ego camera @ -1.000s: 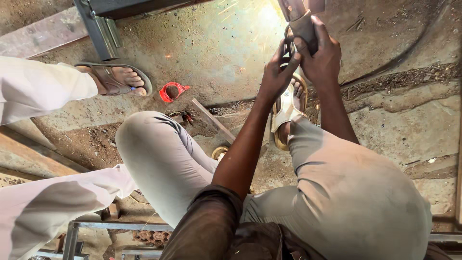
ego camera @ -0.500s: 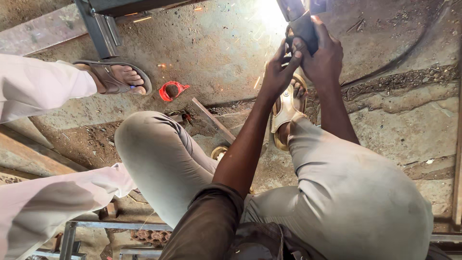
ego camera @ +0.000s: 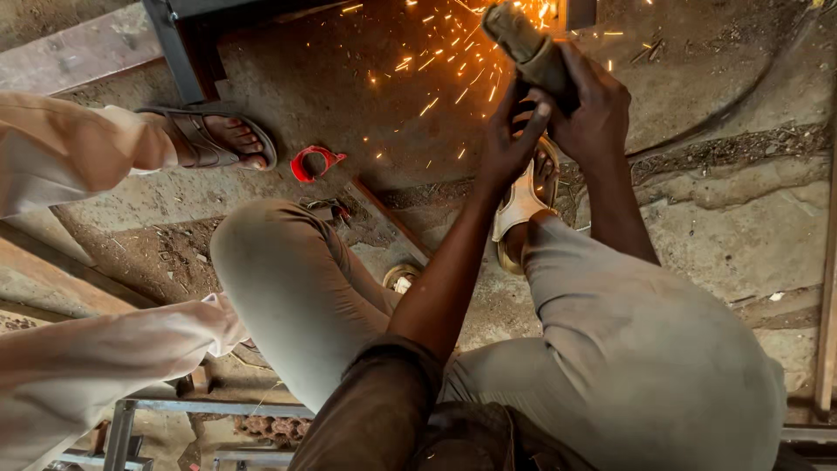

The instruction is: The person welds a metal frame using a handheld welding torch, producing sparks and smoke. The person repositions the frame and continues welding different joints.

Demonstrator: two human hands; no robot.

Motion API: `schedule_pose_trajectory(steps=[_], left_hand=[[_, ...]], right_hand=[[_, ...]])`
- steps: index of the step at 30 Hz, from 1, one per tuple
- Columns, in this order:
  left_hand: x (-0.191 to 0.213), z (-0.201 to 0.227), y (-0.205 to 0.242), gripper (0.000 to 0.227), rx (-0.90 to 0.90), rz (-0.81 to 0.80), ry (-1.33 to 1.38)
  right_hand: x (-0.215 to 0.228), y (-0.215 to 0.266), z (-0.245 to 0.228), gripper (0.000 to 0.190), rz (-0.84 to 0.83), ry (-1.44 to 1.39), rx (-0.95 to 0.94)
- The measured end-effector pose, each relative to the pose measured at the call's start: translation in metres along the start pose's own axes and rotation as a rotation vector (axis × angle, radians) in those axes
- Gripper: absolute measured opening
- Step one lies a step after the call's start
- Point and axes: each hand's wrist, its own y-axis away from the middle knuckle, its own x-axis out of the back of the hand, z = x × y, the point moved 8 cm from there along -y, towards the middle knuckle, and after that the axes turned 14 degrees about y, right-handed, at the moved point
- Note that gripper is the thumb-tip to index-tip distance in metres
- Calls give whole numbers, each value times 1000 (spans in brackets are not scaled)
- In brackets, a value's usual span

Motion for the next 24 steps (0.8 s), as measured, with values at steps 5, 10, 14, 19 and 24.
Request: schedule_pose_trajectory(steps=[5,10,14,19,24], left_hand=[[1,16,28,63,-206,131,-121],[6,4,32,59,-82,224,28],[-5,26,33,61,-262,205,-75],[-18,38,33,71,-242,183,-86],[-14,37,29,78,-128,202,-135]], right_hand=[[-6,3,-10,57,-119,2,-104],[-14,15,-18,56,-225,-41,-141],[-7,20,-21,55,-195,-35,-98],[2,23,-17,57,-163,-62,-58],[-10,22,-16,53,-220,-113,-74]])
